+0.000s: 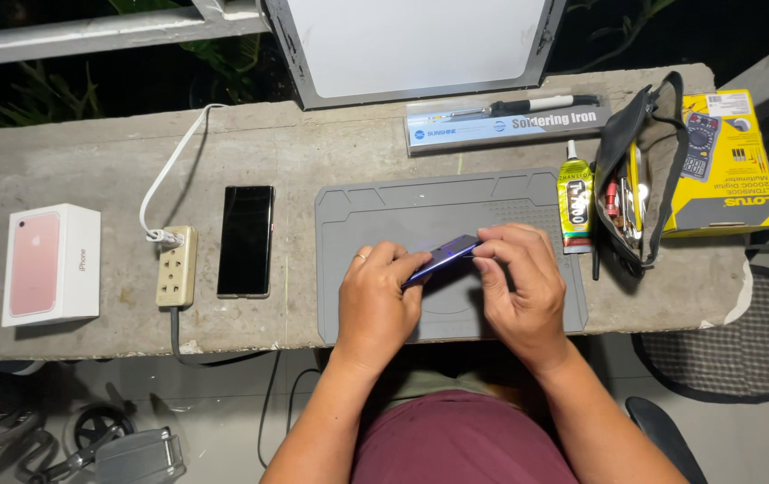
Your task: The person takes various small tools out of a black pouch and uses a thin metal tool to pry along the edge of a purple smartphone.
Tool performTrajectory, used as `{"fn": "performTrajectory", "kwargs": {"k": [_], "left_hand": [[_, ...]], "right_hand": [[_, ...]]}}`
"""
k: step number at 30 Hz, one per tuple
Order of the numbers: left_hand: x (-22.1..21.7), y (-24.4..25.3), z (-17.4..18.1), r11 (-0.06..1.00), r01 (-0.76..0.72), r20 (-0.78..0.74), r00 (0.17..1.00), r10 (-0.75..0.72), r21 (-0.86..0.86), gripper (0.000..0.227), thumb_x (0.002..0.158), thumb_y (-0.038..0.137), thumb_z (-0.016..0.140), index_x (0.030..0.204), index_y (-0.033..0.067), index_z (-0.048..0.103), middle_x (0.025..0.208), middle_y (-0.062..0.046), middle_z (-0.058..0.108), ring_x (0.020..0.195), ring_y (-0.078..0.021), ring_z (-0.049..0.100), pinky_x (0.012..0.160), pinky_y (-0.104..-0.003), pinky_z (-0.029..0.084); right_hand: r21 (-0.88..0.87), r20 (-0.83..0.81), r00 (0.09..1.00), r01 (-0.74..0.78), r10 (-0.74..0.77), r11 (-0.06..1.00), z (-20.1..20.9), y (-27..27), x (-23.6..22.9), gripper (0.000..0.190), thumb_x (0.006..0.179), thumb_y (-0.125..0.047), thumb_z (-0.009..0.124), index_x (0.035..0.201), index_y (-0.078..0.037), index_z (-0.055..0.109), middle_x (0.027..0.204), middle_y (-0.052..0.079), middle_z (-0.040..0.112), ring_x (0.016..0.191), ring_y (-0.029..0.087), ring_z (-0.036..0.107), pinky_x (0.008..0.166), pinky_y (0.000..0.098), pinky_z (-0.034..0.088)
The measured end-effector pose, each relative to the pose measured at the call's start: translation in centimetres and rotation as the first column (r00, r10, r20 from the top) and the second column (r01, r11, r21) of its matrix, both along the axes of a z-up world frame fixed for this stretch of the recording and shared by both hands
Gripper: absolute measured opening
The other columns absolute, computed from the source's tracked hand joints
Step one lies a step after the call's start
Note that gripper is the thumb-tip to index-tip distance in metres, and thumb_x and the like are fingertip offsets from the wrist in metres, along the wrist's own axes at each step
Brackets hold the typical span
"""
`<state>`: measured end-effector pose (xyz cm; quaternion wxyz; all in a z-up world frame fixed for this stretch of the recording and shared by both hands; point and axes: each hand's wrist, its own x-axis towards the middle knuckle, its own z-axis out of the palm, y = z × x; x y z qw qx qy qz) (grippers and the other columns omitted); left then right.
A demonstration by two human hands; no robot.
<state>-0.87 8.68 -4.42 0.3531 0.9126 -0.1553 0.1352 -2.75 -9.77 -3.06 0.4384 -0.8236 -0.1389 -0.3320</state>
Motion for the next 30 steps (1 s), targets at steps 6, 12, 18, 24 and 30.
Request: {"fn": "performTrajectory", "kwargs": {"k": [6,12,18,24,30], "left_hand": [[0.4,0.3,0.3,1.000,0.016,-0.054,0.998,-0.017,-0.011,0.021,0.077,0.007,0.079,0.096,0.0164,0.082,0.081,-0.005,0.067,0.080,-0.0312,0.065,0.076,-0.041,0.057],[0.3,0.4,0.1,1.000,0.025,-0.056,0.998,-0.025,-0.010,0.019,0.079,0.006,0.075,0.095,0.0167,0.082,0.080,-0.004,0.065,0.079,-0.0292,0.064,0.076,-0.038,0.056],[0.4,0.4,0.4,0.999,0.030,-0.063,0.998,-0.031,-0.024,0.019,0.079,0.005,0.075,0.094,0.0152,0.081,0.080,-0.005,0.065,0.079,-0.0309,0.064,0.075,-0.040,0.057],[0.7,0.6,0.7,0.999,0.042,-0.101,0.994,-0.045,-0.025,0.022,0.078,0.004,0.074,0.095,0.0157,0.081,0.079,-0.005,0.066,0.080,-0.0313,0.064,0.076,-0.040,0.056],[0.8,0.6,0.6,0.999,0.040,-0.103,0.994,-0.042,-0.027,0.022,0.078,0.004,0.073,0.095,0.0152,0.081,0.080,-0.006,0.066,0.080,-0.0319,0.065,0.076,-0.041,0.057]], "right_hand": [[-0.008,-0.159,0.986,-0.046,0.044,0.999,0.7,-1.3,0.4,0.012,0.103,-0.007,0.063,0.097,0.000,0.071,0.098,0.016,0.074,0.092,0.036,0.073,0.084,0.0437,0.057],[-0.014,-0.200,0.979,-0.037,0.034,0.999,0.3,-1.4,0.5,0.011,0.103,-0.008,0.063,0.098,-0.002,0.071,0.098,0.016,0.075,0.091,0.036,0.074,0.083,0.0437,0.057],[-0.098,-0.130,0.986,-0.113,0.100,0.989,1.0,-0.7,1.0,0.009,0.101,-0.006,0.064,0.097,-0.002,0.071,0.096,0.014,0.074,0.092,0.037,0.073,0.083,0.0446,0.058],[-0.178,-0.117,0.986,-0.135,0.116,0.975,1.0,-0.5,1.7,0.007,0.100,-0.007,0.066,0.097,-0.004,0.071,0.094,0.011,0.073,0.090,0.035,0.072,0.082,0.0457,0.057],[-0.200,-0.119,0.986,-0.140,0.118,0.970,1.1,-0.5,1.7,0.007,0.101,-0.007,0.065,0.097,-0.005,0.070,0.094,0.010,0.072,0.091,0.035,0.071,0.082,0.0448,0.057]]}}
